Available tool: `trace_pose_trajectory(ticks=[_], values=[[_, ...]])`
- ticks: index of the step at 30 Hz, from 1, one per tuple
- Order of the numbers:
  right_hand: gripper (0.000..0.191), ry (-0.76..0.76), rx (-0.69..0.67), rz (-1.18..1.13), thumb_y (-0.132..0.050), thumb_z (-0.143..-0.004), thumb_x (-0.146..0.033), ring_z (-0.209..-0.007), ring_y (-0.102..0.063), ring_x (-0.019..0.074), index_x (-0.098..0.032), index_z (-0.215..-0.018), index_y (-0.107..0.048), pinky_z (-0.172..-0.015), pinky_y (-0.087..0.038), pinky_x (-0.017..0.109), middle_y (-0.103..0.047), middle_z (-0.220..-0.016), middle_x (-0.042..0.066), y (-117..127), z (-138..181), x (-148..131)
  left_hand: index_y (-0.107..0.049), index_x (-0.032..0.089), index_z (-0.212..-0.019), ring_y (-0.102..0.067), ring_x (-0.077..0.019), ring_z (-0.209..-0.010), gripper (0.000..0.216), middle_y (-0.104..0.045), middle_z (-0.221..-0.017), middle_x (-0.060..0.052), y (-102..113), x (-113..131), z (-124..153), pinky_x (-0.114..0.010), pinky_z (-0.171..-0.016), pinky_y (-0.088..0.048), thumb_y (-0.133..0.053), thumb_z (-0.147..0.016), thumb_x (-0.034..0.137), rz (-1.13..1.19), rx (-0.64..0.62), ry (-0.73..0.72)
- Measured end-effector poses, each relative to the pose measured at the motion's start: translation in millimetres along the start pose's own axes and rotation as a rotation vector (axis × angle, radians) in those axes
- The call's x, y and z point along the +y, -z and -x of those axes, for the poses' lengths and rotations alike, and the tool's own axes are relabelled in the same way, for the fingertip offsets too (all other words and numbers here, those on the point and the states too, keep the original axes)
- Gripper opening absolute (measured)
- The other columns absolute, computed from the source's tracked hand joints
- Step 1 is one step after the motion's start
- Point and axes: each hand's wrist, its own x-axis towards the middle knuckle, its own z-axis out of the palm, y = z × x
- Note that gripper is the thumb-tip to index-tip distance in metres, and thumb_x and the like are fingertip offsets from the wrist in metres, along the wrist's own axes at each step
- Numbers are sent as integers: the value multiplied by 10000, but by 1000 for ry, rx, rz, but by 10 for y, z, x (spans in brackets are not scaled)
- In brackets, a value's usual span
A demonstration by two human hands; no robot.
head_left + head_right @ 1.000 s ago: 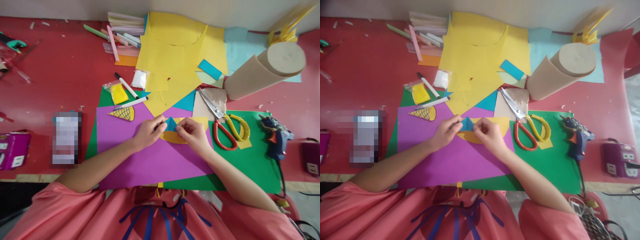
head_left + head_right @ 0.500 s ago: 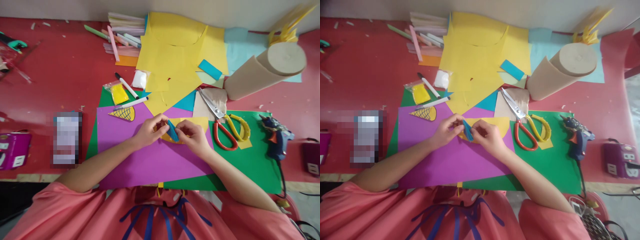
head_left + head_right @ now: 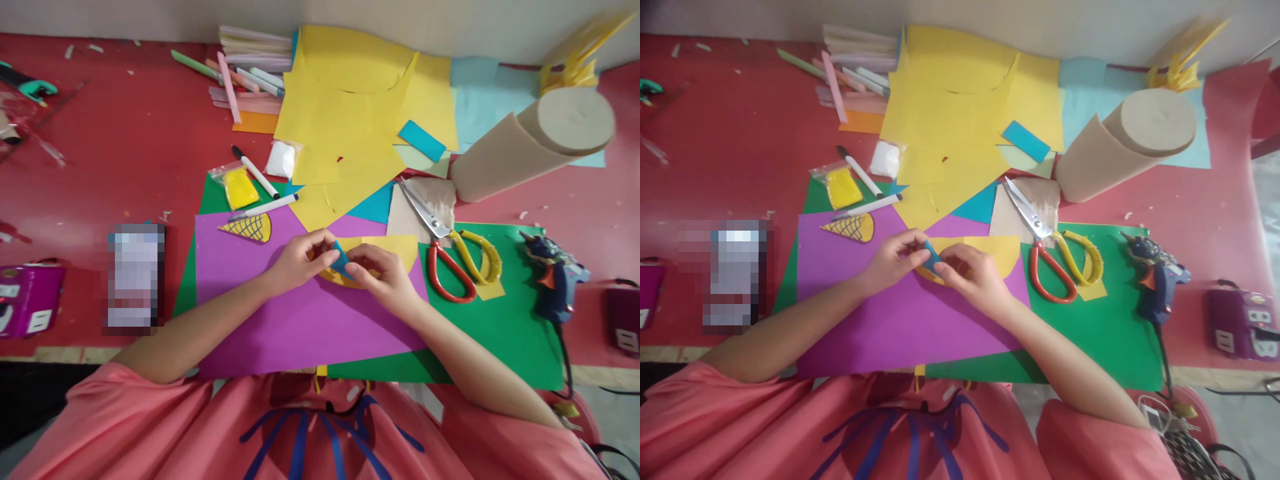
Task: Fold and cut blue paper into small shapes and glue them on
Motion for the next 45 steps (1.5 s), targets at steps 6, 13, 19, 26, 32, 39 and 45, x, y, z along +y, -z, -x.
trace_pose_trajectory(ticks=[6, 13, 19, 26, 32, 39, 45], values=[[157, -58, 42, -49, -588, -876, -289, -590, -558, 101, -159, -809, -643, -531, -427, 220, -667, -739, 27, -57, 17, 23, -501, 196, -757, -482, -96, -644, 131, -492, -697, 35, 11, 22, -15, -216, -610, -423, -560, -831, 286, -63, 15, -130], [79, 140, 54, 65, -638, -852, -237, -720, -616, 142, -172, -808, -632, -668, -490, 271, -670, -789, 42, -26, -4, 79, -557, 187, -800, -550, -92, -686, 59, -600, -750, 22, 7, -13, -12, -205, -653, -452, -566, -844, 226, -137, 41, -261], [57, 202, 117, 86, -642, -860, -224, -685, -588, 122, -196, -895, -608, -618, -494, 253, -648, -818, 24, 9, 21, 106, -587, 176, -792, -523, -74, -605, 39, -586, -712, 24, -15, -17, 5, -184, -570, -431, -612, -820, 184, -247, 53, -422], [23, 243, 109, 49, -615, -874, -194, -671, -581, 116, -196, -855, -603, -603, -489, 252, -628, -783, 11, -6, 13, 113, -587, 184, -785, -548, -92, -659, 78, -606, -735, 12, -1, -14, 1, -215, -625, -450, -621, -850, 212, -226, 106, -497], [54, 281, 112, 102, -621, -881, -229, -709, -607, 134, -203, -923, -599, -641, -521, 275, -647, -840, 30, -1, 15, 127, -617, 176, -761, -549, -94, -644, 155, -612, -707, 15, 17, -36, -4, -213, -614, -433, -635, -848, 302, -128, 53, -337], [117, 498, 87, 219, -617, -895, -192, -783, -642, 173, -198, -1008, -588, -677, -558, 311, -666, -853, 61, 36, 11, 133, -632, 159, -764, -552, -109, -679, 172, -626, -725, 6, 55, -16, -48, -222, -641, -439, -649, -794, 327, 96, -179, -38], [149, 618, 77, 256, -604, -889, -121, -794, -680, 183, -189, -1019, -623, -691, -579, 318, -715, -869, 85, 71, 7, 169, -654, 147, -759, -514, -104, -661, 233, -598, -702, 7, 123, -27, -79, -221, -628, -410, -662, -782, 379, 120, -279, 46]])
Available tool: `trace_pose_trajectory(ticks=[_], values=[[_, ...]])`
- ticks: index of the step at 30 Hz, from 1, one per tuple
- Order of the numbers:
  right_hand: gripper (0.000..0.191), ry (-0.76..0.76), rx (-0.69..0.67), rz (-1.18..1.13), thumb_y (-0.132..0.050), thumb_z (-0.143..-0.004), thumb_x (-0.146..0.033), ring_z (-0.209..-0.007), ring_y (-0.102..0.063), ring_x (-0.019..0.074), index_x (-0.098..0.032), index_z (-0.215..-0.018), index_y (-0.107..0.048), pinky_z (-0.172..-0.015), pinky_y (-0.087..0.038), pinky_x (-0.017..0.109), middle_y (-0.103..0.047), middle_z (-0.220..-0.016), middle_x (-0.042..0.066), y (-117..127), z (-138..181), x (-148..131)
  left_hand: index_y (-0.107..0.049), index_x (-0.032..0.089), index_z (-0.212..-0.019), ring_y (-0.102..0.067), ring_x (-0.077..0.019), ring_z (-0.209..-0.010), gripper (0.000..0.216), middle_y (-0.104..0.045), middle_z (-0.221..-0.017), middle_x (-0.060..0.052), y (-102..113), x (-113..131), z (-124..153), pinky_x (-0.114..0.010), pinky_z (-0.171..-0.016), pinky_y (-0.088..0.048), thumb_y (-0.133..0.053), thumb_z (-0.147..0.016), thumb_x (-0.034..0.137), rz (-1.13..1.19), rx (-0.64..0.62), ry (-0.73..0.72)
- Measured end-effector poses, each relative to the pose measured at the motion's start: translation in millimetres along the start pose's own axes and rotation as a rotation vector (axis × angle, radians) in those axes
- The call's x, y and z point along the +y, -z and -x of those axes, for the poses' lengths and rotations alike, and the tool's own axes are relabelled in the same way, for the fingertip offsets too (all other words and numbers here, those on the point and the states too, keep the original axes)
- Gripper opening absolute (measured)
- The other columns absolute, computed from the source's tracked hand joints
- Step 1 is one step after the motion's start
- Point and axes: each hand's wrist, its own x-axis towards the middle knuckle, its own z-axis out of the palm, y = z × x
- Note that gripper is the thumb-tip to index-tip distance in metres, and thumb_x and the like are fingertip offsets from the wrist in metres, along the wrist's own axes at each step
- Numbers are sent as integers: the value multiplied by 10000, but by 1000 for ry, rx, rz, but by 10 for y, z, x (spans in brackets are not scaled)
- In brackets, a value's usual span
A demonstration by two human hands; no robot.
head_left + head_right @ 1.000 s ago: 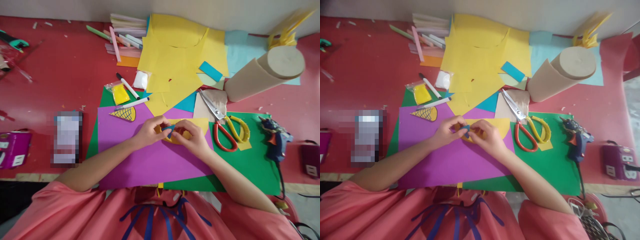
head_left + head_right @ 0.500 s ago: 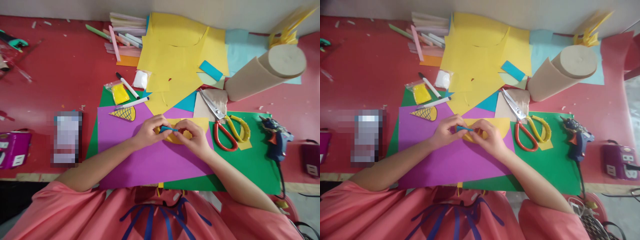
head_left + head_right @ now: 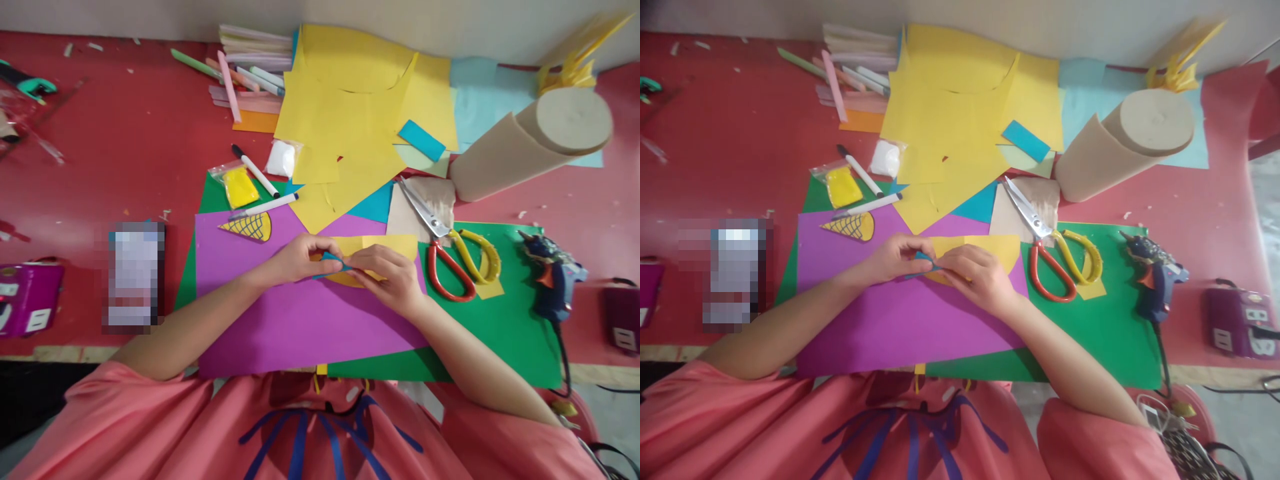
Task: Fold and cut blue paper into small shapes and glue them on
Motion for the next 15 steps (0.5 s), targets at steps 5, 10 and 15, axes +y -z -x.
trace_pose_trajectory(ticks=[5, 10, 15], values=[[174, 51, -23, 30, -592, -876, -83, -793, -689, 187, -170, -1021, -631, -691, -579, 315, -724, -869, 96, 47, 0, -6, -636, 149, -740, -498, -96, -654, 208, -576, -689, 15, -6, 0, -11, -213, -623, -400, -672, -774, 351, 37, 1, -2], [100, -137, 112, -1, -581, -884, -102, -750, -654, 152, -194, -893, -620, -686, -538, 281, -683, -798, 37, 159, -22, 7, -602, 153, -704, -463, -74, -576, 206, -544, -644, 34, -15, -16, -12, -205, -585, -393, -667, -775, 335, 58, 41, -39], [207, -445, 212, -107, -506, -963, -276, -582, -543, 107, -211, -771, -547, -554, -440, 241, -570, -652, -21, 228, -28, 56, -625, 165, -753, -553, -109, -662, 179, -621, -722, 2, -43, -51, -13, -224, -625, -431, -663, -790, 336, -62, 111, -151]])
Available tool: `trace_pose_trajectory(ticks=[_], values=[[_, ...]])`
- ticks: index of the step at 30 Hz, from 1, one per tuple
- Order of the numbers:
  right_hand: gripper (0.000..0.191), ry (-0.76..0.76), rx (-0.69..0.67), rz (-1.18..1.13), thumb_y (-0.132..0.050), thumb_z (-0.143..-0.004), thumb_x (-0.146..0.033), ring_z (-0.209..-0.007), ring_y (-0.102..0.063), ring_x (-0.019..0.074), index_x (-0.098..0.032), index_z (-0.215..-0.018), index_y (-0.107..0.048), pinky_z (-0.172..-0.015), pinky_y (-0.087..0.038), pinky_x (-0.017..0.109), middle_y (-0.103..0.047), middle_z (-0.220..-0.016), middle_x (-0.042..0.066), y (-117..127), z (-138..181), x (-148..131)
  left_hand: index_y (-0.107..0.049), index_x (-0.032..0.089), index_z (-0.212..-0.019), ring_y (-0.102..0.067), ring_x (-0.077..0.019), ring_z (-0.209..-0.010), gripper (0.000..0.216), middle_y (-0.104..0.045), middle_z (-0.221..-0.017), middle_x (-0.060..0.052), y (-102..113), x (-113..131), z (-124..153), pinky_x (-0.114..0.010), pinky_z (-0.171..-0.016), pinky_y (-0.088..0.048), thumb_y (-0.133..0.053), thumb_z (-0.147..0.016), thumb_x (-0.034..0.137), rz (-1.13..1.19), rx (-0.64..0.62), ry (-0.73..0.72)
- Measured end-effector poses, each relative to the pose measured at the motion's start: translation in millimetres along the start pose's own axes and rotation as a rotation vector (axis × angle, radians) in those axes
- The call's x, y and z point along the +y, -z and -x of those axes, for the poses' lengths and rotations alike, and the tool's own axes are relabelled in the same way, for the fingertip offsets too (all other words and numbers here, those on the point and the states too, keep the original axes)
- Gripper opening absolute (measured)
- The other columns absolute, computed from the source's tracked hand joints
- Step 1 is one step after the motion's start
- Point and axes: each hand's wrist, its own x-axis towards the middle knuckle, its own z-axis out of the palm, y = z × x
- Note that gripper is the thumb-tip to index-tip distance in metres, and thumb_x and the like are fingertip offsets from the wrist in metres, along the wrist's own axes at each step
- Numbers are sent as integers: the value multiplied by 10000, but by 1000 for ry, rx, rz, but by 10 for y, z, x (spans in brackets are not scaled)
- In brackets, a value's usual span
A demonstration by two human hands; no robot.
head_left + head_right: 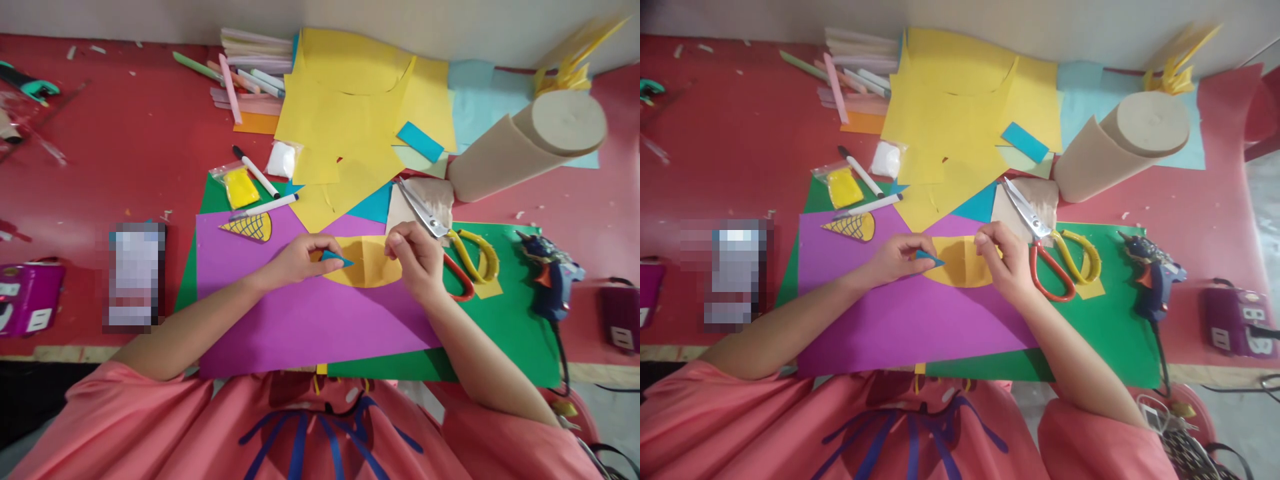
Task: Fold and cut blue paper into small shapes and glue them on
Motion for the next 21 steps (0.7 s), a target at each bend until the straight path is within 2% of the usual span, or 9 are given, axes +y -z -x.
trace_pose_trajectory(ticks=[3, 4, 5, 7, 8, 10, 14, 21], values=[[411, -91, -89, 42, -450, -987, -361, -464, -450, 89, -201, -608, -462, -478, -373, 238, -467, -509, -38, -34, -5, -13, -635, 173, -764, -560, -103, -653, 152, -628, -717, 4, -22, 4, 7, -219, -617, -434, -665, -810, 315, -70, 46, -106], [426, -108, -113, 43, -444, -987, -385, -470, -461, 91, -199, -604, -469, -483, -382, 241, -478, -513, -32, -56, -1, -17, -636, 175, -761, -557, -100, -643, 150, -624, -707, 8, -28, 10, 10, -219, -614, -435, -665, -817, 312, -102, 70, -146], [399, -112, -128, 21, -444, -985, -405, -511, -507, 100, -196, -650, -511, -510, -413, 245, -529, -563, -18, -81, 8, -20, -637, 177, -758, -555, -98, -634, 153, -620, -697, 10, -33, 16, 14, -220, -612, -436, -665, -822, 313, -138, 100, -186], [245, -77, -140, -78, -479, -969, -415, -713, -623, 139, -200, -918, -585, -631, -502, 274, -650, -805, 32, -138, 40, -19, -637, 180, -756, -557, -96, -633, 161, -614, -691, 12, -41, 25, 24, -222, -614, -441, -664, -834, 318, -216, 161, -256], [220, -38, -147, -128, -516, -955, -398, -825, -644, 157, -211, -1064, -558, -702, -529, 300, -665, -936, 55, -167, 61, -18, -637, 181, -757, -560, -96, -637, 161, -612, -691, 13, -44, 28, 29, -221, -614, -443, -665, -839, 318, -252, 188, -287], [301, 55, -165, -151, -599, -914, -310, -926, -639, 168, -233, -1187, -500, -781, -544, 330, -655, -1039, 67, -220, 110, -17, -637, 185, -770, -564, -94, -647, 155, -611, -700, 15, -52, 24, 38, -218, -615, -445, -662, -849, 316, -301, 223, -335], [353, 166, -140, -70, -609, -880, -152, -881, -646, 156, -246, -1201, -494, -764, -559, 326, -661, -975, 44, -278, 182, -23, -638, 189, -802, -578, -92, -678, 138, -619, -728, 16, -60, -5, 53, -217, -641, -462, -667, -855, 312, -327, 233, -393], [280, 128, -74, -74, -598, -878, -129, -827, -642, 146, -249, -1118, -518, -744, -569, 326, -643, -985, 42, -255, 192, 8, -676, 205, -905, -629, -113, -767, 84, -673, -820, -7, -51, -3, 66, -232, -690, -497, -696, -830, 236, -334, 245, -465]])
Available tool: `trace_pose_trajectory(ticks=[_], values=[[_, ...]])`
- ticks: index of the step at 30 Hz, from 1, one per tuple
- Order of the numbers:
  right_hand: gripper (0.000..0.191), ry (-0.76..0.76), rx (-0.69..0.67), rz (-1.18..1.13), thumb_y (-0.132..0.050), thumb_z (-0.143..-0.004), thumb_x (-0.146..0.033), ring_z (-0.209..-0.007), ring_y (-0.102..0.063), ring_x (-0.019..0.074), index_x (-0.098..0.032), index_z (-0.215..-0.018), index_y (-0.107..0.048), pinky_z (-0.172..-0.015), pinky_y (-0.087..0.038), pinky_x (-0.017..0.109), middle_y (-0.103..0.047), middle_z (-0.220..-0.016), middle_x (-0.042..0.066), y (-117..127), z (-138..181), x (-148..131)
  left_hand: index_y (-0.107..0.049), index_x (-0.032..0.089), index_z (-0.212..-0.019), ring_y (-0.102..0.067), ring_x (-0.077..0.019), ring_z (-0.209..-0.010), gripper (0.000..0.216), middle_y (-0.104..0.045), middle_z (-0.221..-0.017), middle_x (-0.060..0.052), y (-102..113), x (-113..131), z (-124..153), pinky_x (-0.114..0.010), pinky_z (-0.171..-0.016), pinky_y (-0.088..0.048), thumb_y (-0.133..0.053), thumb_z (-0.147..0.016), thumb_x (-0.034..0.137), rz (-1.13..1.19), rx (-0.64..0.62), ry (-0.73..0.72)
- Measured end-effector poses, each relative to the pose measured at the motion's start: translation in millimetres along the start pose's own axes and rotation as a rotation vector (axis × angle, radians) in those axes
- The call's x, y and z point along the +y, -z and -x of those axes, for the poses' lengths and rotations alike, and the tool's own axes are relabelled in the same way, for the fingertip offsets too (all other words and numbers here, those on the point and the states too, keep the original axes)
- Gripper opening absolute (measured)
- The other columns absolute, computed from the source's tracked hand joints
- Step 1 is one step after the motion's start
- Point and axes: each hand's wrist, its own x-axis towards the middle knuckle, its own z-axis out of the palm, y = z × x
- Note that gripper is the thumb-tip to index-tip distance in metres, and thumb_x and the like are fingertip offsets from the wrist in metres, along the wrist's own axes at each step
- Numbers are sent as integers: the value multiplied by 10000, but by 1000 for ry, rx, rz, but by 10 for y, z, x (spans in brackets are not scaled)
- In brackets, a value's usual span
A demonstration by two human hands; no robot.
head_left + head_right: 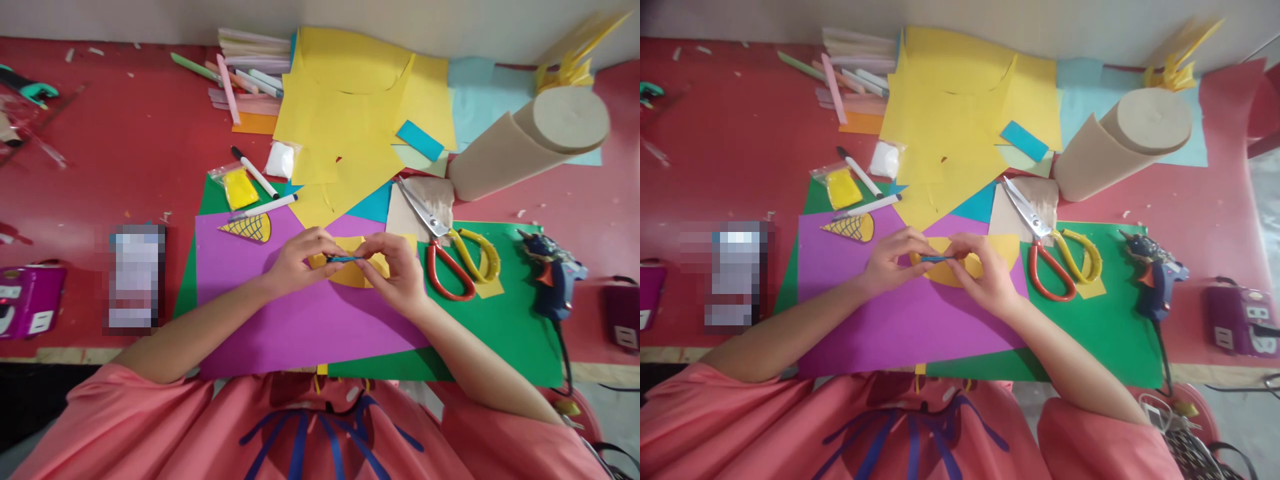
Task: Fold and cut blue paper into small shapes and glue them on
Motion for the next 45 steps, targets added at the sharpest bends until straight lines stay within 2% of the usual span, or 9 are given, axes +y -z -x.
trace_pose_trajectory(ticks=[7, 13, 18, 28, 38, 45], values=[[316, 9, -20, 14, -594, -878, -105, -912, -670, 164, -269, -1134, -506, -859, -561, 371, -664, -976, 33, 2, 32, 24, -680, 209, -839, -608, -98, -689, 78, -668, -758, -2, 16, -12, -4, -222, -624, -473, -657, -867, 278, -61, 22, -63], [330, 30, -24, 23, -580, -881, -107, -898, -663, 165, -268, -1156, -495, -841, -569, 366, -660, -977, 37, -8, 26, 11, -672, 203, -815, -622, -106, -698, 109, -678, -741, -7, 28, 1, -12, -226, -631, -487, -647, -876, 290, -116, 15, -88], [404, 31, -16, -5, -595, -864, -102, -861, -627, 160, -260, -1215, -474, -770, -569, 344, -646, -978, 40, -5, -7, -15, -695, 211, -873, -629, -100, -698, 71, -703, -755, -10, 30, 22, -21, -218, -630, -490, -646, -879, 262, -118, 31, -110], [331, 32, 15, -9, -605, -868, -128, -830, -638, 160, -263, -1155, -514, -745, -570, 347, -644, -962, 35, 9, -7, 4, -722, 235, -913, -657, -104, -730, 87, -727, -827, -17, 29, -11, 7, -222, -650, -519, -659, -870, 277, -89, 54, -76], [345, -63, 13, -140, -611, -878, -125, -828, -648, 157, -268, -1174, -505, -782, -563, 360, -650, -904, 16, 48, -44, -37, -712, 226, -886, -654, -102, -724, 52, -716, -802, -5, 11, -4, -5, -217, -647, -512, -693, -841, 242, -53, 63, -43], [137, -143, 260, -172, -644, -877, -211, -623, -575, 102, -258, -982, -568, -576, -516, 251, -583, -784, -21, 117, -141, -26, -696, 206, -871, -649, -98, -726, 48, -714, -796, -6, 12, 17, -28, -212, -640, -503, -695, -833, 177, -18, 92, -27]])
